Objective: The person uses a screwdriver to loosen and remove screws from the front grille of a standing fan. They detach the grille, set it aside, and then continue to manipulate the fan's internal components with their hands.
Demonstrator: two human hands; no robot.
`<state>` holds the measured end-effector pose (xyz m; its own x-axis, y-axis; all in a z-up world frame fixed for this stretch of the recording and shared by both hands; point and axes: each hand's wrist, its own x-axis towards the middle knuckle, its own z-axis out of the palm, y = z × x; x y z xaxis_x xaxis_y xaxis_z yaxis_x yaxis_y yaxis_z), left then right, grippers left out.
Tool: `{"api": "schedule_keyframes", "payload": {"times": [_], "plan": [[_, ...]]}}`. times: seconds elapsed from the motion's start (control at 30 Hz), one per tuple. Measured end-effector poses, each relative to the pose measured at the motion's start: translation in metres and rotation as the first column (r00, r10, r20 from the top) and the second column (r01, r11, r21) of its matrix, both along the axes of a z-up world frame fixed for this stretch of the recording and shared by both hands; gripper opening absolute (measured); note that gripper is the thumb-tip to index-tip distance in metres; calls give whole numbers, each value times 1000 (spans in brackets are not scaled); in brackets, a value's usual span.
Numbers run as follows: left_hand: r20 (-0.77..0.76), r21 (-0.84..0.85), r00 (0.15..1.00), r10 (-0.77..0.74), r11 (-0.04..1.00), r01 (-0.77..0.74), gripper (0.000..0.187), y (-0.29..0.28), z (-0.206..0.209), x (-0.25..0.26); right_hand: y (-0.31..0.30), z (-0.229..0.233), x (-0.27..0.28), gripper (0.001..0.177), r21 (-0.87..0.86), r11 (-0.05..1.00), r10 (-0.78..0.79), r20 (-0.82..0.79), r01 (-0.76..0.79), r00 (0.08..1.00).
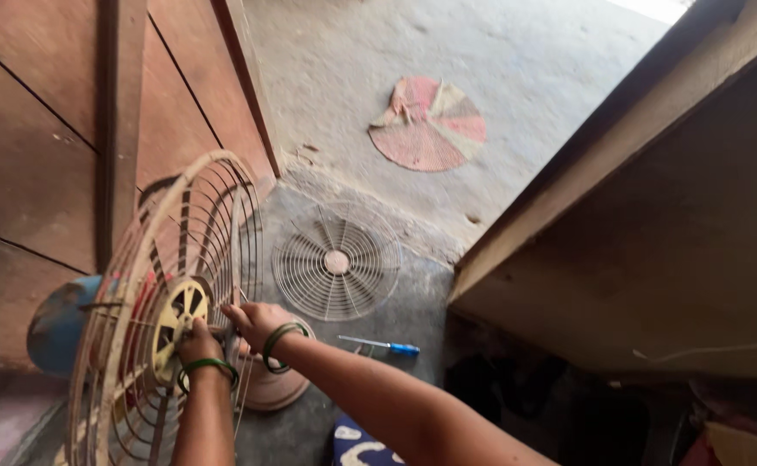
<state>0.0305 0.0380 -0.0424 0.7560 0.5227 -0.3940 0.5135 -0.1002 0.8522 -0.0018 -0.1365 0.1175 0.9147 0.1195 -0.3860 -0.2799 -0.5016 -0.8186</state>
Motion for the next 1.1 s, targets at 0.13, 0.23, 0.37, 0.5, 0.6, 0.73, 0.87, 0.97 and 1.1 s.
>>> {"api": "schedule_keyframes", "payload": {"times": [0.13,0.23,0.37,0.5,0.6,0.73,0.87,0.97,1.1], "plan": [[120,-70,993,-8,997,16,58,-2,9,-9,-5,4,0,60,-136,987,99,121,-83,988],[120,11,991,-53,999,52,58,-3,21,-13,-6,19,-4,60,-290,942,210,122,-167,970],[135,49,987,-90,995,84,53,-4,36,-15,-5,44,-1,54,-452,870,245,54,-195,968],[-103,45,991,-83,995,88,53,0,53,-19,-11,59,4,37,-466,859,254,28,-212,967],[-89,-229,994,-56,973,35,24,-2,74,-31,-23,73,0,28,-426,894,196,83,-143,977],[96,-421,994,42,907,3,23,-14,123,-61,-51,107,-26,29,-262,965,50,217,9,975],[310,-586,951,-5,786,196,14,-40,198,-93,-59,147,-60,35,246,960,-163,107,132,981],[374,-639,926,-44,712,292,19,-62,254,-104,-51,167,-75,33,283,958,-163,378,54,911],[552,-577,830,-85,679,454,19,-82,299,-107,-45,183,-85,20,23,999,-2,716,-21,698]]}}
